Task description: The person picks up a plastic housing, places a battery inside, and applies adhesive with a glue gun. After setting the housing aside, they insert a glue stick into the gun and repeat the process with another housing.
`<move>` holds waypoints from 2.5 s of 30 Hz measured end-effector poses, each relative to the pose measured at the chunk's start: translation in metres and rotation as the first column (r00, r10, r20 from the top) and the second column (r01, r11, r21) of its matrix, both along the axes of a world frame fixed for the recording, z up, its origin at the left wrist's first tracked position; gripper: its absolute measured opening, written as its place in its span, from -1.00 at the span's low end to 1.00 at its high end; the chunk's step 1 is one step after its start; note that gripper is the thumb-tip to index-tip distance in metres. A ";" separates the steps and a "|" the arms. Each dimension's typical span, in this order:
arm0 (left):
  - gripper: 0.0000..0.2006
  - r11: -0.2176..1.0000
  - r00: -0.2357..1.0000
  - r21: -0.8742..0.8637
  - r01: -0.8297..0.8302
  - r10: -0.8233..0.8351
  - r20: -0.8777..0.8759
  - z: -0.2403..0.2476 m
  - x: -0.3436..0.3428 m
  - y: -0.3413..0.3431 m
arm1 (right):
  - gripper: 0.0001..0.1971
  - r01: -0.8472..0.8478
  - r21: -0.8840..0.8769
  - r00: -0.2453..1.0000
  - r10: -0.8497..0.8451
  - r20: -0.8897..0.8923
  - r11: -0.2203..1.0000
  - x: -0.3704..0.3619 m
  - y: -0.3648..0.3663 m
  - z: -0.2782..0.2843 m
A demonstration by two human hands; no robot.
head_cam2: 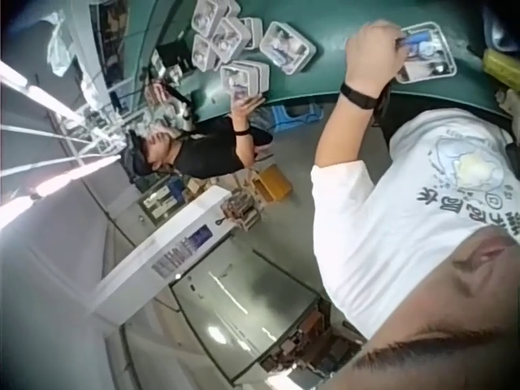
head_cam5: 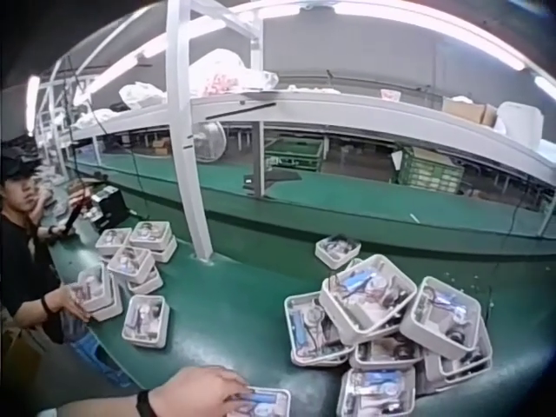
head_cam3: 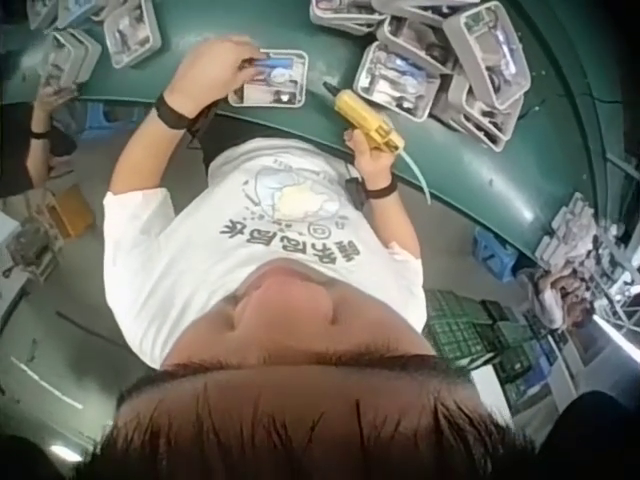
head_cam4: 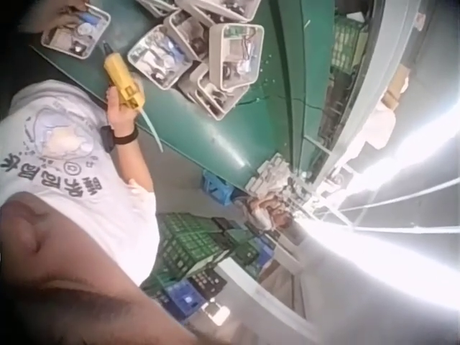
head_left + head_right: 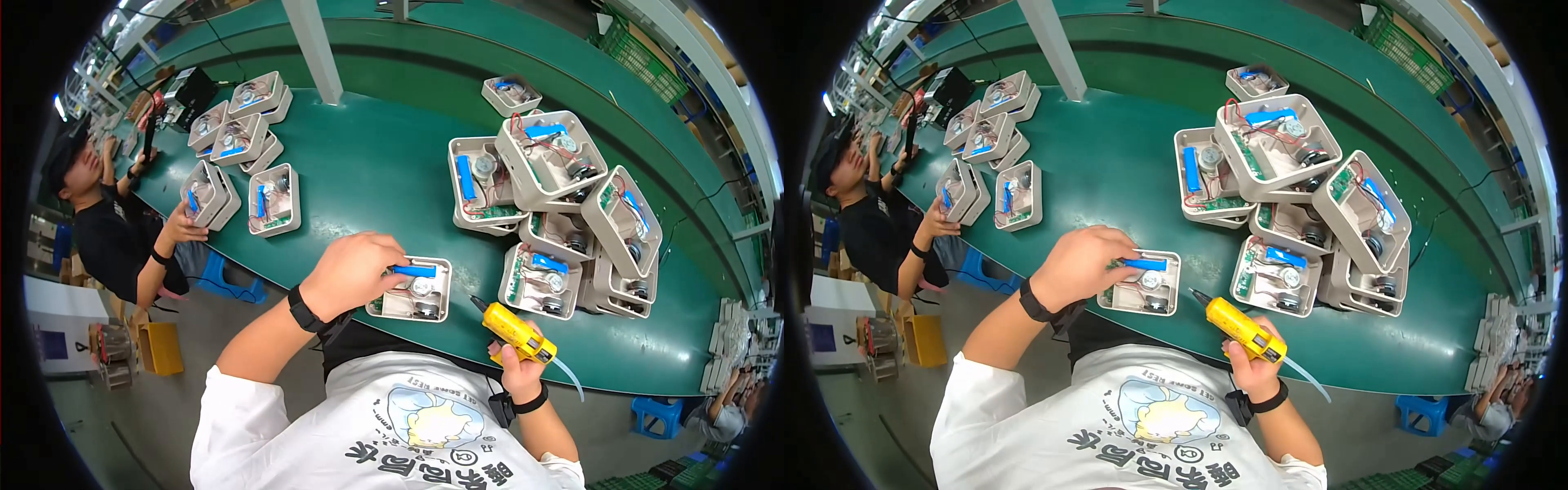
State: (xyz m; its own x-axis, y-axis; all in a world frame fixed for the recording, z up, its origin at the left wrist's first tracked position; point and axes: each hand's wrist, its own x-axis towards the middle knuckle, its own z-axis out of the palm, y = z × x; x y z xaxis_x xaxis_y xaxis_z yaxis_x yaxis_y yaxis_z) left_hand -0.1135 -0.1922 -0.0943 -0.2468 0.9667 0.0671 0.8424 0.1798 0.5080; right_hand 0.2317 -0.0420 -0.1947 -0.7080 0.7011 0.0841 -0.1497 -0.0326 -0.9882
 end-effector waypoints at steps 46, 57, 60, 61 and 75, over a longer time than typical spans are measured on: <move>-0.75 0.744 0.477 0.237 -0.624 0.122 0.871 -0.091 0.043 -0.021 | -0.77 -0.470 0.246 0.790 0.280 0.545 0.848 -0.105 -0.017 0.112; -0.77 0.798 0.913 0.504 -0.330 0.135 0.385 -0.057 0.047 -0.028 | -0.82 -0.314 0.342 0.833 0.085 0.546 0.886 -0.070 -0.012 0.107; -0.76 0.807 0.934 0.514 -0.291 0.123 0.335 -0.062 0.045 -0.025 | -0.81 -0.299 0.332 0.834 0.076 0.547 0.895 -0.067 -0.012 0.103; -0.75 0.812 0.934 0.507 -0.291 0.125 0.335 -0.062 0.045 -0.024 | -0.81 -0.281 0.326 0.842 0.069 0.535 0.903 -0.066 -0.012 0.101; -0.73 0.870 0.942 0.418 -0.260 0.134 0.308 -0.056 0.045 -0.023 | -0.79 -0.252 0.227 0.851 0.104 0.514 0.941 -0.049 -0.009 0.097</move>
State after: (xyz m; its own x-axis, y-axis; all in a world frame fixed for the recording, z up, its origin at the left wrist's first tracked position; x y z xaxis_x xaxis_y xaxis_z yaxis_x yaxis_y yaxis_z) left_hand -0.0686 -0.2155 -0.1504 -0.4981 0.7768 0.3854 0.6391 0.0284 0.7686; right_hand 0.1825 -0.0515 -0.0975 -0.8184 0.5585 -0.1351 0.3351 0.2729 -0.9018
